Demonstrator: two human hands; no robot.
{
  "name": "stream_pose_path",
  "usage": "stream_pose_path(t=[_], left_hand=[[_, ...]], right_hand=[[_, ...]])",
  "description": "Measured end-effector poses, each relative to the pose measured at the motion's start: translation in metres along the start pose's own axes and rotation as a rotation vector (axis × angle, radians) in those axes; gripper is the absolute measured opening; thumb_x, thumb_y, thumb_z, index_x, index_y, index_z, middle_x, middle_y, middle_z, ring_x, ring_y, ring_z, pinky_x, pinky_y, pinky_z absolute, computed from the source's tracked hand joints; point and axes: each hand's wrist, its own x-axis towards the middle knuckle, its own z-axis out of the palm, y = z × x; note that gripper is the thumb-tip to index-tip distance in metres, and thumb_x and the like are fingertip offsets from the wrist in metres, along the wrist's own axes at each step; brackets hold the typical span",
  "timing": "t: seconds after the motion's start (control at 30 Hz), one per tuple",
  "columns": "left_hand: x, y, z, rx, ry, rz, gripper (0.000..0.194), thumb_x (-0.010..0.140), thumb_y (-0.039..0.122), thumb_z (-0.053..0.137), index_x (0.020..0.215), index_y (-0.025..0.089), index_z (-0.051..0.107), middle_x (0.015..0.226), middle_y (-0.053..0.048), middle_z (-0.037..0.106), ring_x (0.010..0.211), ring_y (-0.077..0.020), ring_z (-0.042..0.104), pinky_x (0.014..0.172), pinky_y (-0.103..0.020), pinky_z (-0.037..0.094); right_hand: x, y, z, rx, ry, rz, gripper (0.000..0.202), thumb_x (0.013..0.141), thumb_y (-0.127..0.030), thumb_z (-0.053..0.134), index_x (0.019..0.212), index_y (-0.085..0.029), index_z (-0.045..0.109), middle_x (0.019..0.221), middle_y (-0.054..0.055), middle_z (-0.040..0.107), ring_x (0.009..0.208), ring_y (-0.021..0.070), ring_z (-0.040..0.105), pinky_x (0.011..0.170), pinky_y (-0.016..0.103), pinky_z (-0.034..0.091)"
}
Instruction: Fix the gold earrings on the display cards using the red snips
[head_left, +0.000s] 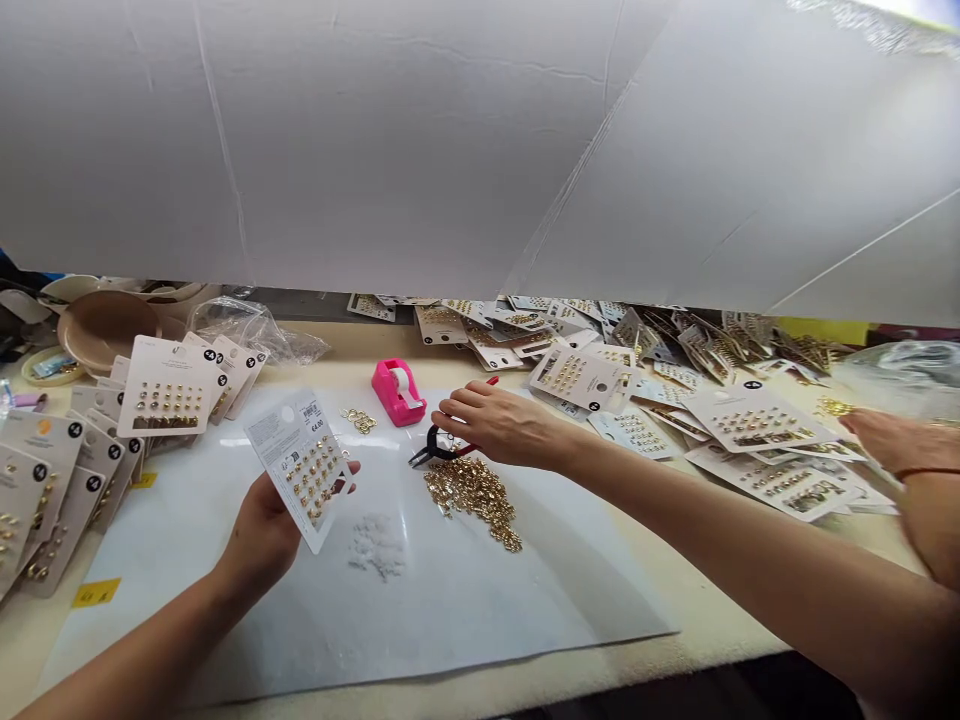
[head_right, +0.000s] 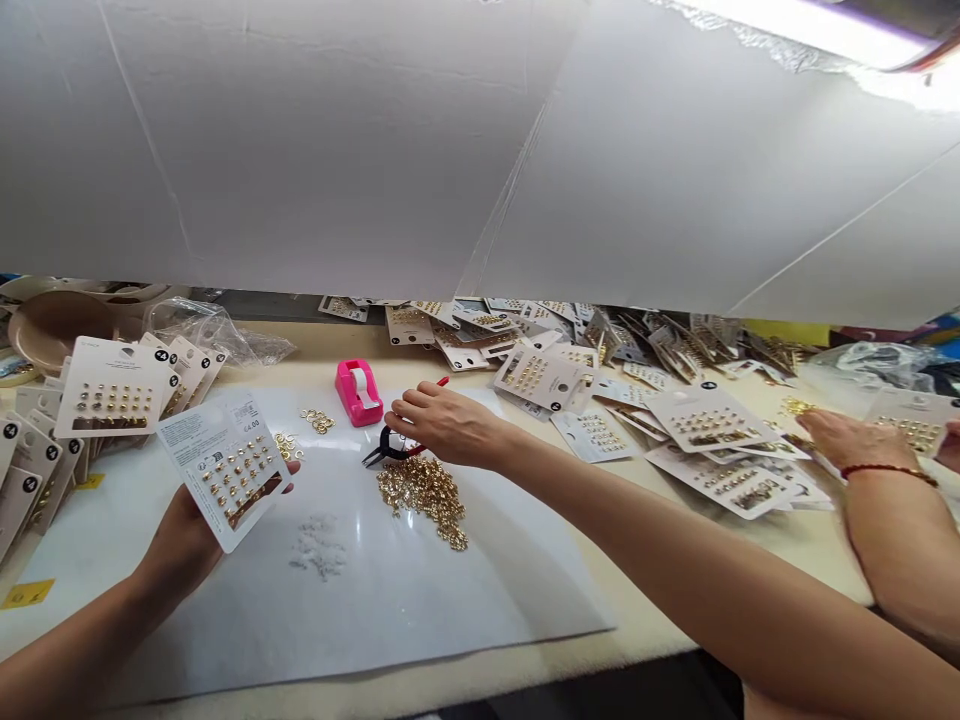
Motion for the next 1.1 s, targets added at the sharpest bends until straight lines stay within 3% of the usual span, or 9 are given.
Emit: stream_pose_path(t=[0.27,0.77,1.1], left_hand=[[0.0006,-0.0037,-0.0019,-0.013,-0.007,0.012,0.036,0.071,0.033,0.07,0.104,0.019,0.068,0.109,-0.01,0.07,0.102,-0.0297,0.064,0.093,-0.045,0.049],[0.0012,-0.0036,-0.003,-0.028,-0.026,-0.003,0.031,0.071,0.032,0.07,0.099,0.02,0.07,0.108,-0.01,0.07,0.108,-0.0301,0.06,0.096,-0.046,0.046],[0.0003,-0.0017,-0.0024,-0.035,-0.022,-0.023,0.032,0.069,0.031,0.072,0.098,0.019,0.07,0.109,-0.01,0.07,0.111,-0.0299,0.058,0.099,-0.045,0.044]], right_hand=[[0.0025,0.0036,-0.0006,-0.01,-0.003,-0.015,0.029,0.083,-0.005,0.041,0.108,-0.014,0.054,0.097,0.007,0.059,0.08,0.0197,0.047,0.073,0.034,0.035],[0.0018,0.01,0.0072,0.036,-0.014,-0.027,0.032,0.082,-0.002,0.04,0.107,-0.015,0.055,0.096,0.008,0.06,0.081,0.0207,0.047,0.072,0.034,0.034],[-0.0006,0.0059,0.0089,0.14,-0.11,0.04,0.023,0.082,-0.006,0.047,0.101,-0.015,0.057,0.087,0.008,0.061,0.076,0.02,0.048,0.067,0.032,0.036]])
